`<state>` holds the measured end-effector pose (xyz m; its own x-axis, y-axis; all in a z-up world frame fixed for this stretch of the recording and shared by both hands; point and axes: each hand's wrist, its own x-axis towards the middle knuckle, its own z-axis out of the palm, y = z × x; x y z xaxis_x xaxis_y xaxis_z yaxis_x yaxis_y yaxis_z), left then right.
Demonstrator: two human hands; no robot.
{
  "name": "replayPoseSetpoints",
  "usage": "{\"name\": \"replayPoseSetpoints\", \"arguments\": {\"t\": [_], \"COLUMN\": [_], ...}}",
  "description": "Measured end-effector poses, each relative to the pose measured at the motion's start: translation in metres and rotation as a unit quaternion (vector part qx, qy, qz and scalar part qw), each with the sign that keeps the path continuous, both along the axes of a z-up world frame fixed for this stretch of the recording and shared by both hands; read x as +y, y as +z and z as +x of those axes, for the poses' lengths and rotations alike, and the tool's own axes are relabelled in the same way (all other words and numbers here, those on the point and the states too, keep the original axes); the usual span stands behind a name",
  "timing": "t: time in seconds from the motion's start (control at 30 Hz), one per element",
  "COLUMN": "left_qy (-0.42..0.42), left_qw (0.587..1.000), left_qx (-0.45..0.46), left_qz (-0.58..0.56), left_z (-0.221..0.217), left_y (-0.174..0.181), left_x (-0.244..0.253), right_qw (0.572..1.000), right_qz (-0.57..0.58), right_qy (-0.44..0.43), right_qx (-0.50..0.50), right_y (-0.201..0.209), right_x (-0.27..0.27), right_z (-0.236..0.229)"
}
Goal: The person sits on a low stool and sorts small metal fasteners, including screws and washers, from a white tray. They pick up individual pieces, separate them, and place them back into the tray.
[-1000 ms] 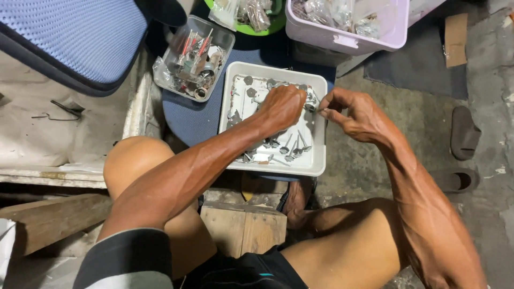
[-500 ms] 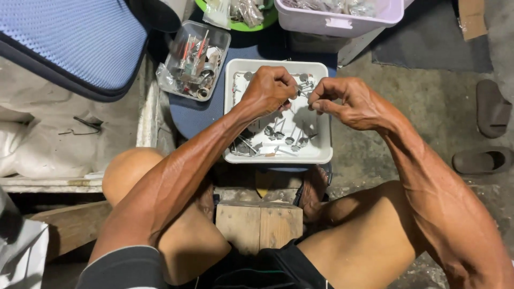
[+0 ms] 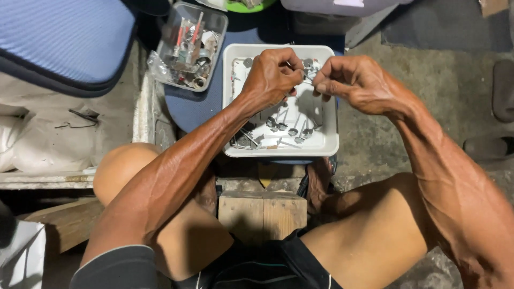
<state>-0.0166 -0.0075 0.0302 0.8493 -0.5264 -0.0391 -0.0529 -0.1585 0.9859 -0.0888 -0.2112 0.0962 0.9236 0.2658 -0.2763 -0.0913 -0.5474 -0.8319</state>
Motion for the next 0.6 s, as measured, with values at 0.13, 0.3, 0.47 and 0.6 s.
{"name": "replayPoseSetpoints", "arguments": {"t": [0.13, 0.3, 0.47, 0.6], "left_qy": [-0.068, -0.019, 0.017, -0.021], "left_qw": [0.994, 0.995, 0.967, 0.918], "left_qx": [-0.078, -0.093, -0.109, -0.219], "left_qz": [-0.047, -0.011, 0.230, 0.329], "left_z": [-0.006, 0.007, 0.022, 0.017], "left_y": [-0.012, -0.016, -0.019, -0.079], "left_x": [-0.013, -0.020, -0.017, -0.016], "right_qw": [0.998, 0.993, 0.968, 0.935], "right_qz": [0.009, -0.113, -0.228, -0.321], "right_qy": [0.011, 0.032, 0.094, 0.117], "right_qx": [-0.056, 0.002, -0.043, -0.091], "right_y": [-0.009, 0.003, 0.006, -0.015], "right_x": [-0.010, -0.002, -0.002, -0.010], "right_z": [-0.003, -0.001, 0.006, 0.014]}}
